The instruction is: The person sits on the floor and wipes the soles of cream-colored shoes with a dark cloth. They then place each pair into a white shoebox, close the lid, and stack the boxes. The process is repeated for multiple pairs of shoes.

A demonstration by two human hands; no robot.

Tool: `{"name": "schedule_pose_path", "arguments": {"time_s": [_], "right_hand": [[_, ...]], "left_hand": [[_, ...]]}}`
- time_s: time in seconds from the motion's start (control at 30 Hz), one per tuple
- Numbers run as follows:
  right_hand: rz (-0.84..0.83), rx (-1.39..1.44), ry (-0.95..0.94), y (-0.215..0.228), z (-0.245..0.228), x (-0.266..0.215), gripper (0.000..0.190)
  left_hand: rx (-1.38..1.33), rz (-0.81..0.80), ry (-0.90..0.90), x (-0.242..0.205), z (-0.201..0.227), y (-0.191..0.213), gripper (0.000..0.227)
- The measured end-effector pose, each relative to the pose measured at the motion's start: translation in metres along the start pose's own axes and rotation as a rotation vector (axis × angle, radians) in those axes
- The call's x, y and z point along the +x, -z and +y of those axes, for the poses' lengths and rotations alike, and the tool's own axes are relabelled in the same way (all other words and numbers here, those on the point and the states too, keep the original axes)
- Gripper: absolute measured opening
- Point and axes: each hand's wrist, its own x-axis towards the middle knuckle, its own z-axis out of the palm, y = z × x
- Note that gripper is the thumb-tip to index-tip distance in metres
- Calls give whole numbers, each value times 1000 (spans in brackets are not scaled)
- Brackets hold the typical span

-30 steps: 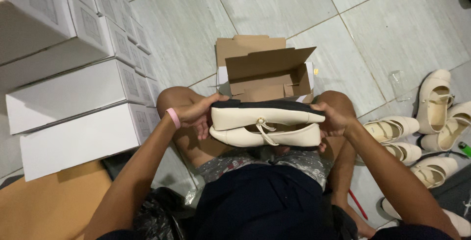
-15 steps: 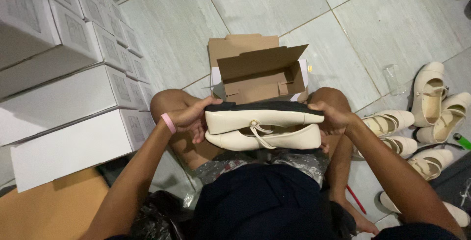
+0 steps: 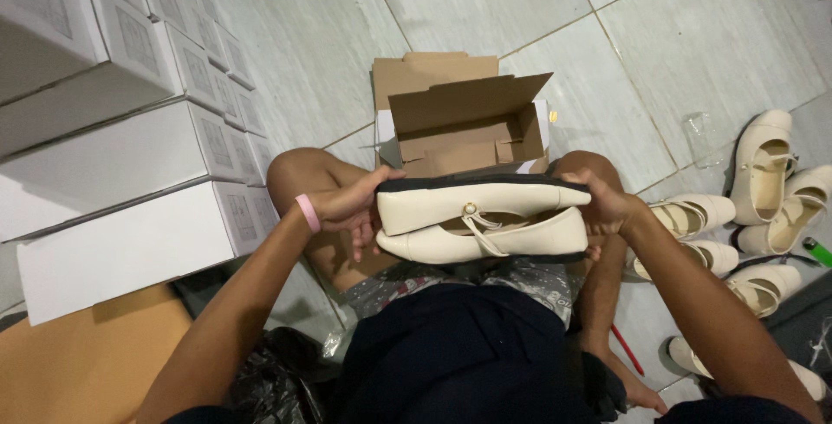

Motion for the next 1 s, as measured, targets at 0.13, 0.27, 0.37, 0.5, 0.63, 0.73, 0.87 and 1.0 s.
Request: {"name": "schedule_pose_path", "arguments": {"time_s": [0.13,0.27,0.37,0.5,0.63,0.73,0.87,1.0], "right_hand": [[116,-344,-40,-25,-40,-15,98],[475,-1186,372,-63,-84,-16,110],[702,-1483,607,-79,-103,-1,111],[834,-1666,689,-76,-116,30,111],[838,-1682,555,-61,-117,41,110],[716,-1458,471,-50,-115,33,108],[690,-1444,485,-45,-121,29,112],[714,-1575,429,-41,-122,28,113]], "left_hand": [[116,165,-158,-9,12,3,101],[736,597,-674,-8,19,12,91],[1117,962,-940,9,18,11,96],[1116,1116,-866,41,22,5,103],[1073,1134,-744,58,24,0,102],[1102,1097,-702,66,28,-5,95],[1147,1132,-621,74,36,-13,101],[1184,1140,-600,79,39,-22,104]]}}
